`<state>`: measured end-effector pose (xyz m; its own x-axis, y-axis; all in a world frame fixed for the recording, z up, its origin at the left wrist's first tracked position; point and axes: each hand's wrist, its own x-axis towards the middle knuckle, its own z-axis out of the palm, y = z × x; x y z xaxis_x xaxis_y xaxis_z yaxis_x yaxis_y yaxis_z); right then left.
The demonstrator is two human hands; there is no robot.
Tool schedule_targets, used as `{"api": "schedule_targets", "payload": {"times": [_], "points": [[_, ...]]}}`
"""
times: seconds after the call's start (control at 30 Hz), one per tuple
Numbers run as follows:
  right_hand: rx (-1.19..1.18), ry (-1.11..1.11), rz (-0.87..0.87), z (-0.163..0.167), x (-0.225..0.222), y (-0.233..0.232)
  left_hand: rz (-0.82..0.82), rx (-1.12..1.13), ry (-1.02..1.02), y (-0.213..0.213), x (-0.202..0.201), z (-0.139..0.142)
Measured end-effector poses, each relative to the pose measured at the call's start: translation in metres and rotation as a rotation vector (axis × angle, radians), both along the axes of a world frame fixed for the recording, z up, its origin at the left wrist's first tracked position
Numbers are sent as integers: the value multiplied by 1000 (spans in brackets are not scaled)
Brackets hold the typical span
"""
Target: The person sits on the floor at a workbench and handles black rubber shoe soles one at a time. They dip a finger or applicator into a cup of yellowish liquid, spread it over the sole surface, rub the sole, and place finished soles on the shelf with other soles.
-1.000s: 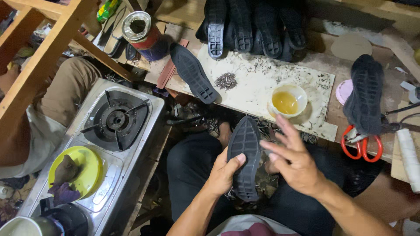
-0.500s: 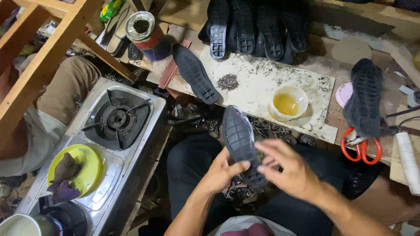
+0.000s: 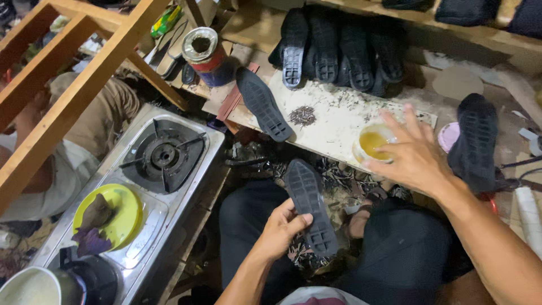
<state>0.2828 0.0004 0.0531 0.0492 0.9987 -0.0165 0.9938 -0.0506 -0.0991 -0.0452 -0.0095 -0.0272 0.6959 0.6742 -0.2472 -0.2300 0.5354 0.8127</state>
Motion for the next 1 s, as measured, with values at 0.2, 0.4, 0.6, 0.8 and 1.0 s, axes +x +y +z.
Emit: {"api": "schedule_targets", "payload": {"times": [0.2, 0.4, 0.6, 0.8, 1.0], "points": [[210, 456, 147, -2, -24, -48, -6, -3, -55, 2, 4, 4], [220, 877, 219, -14, -84, -84, -107, 24, -91, 3, 16, 16], [274, 763, 388, -18, -89, -88, -121, 26, -91, 9, 12, 26], [354, 858, 354, -23, -87, -81, -114, 32, -27, 14, 12, 27], [490, 649, 516, -21, -90, -85, 20, -10, -45, 24, 13, 26]]}}
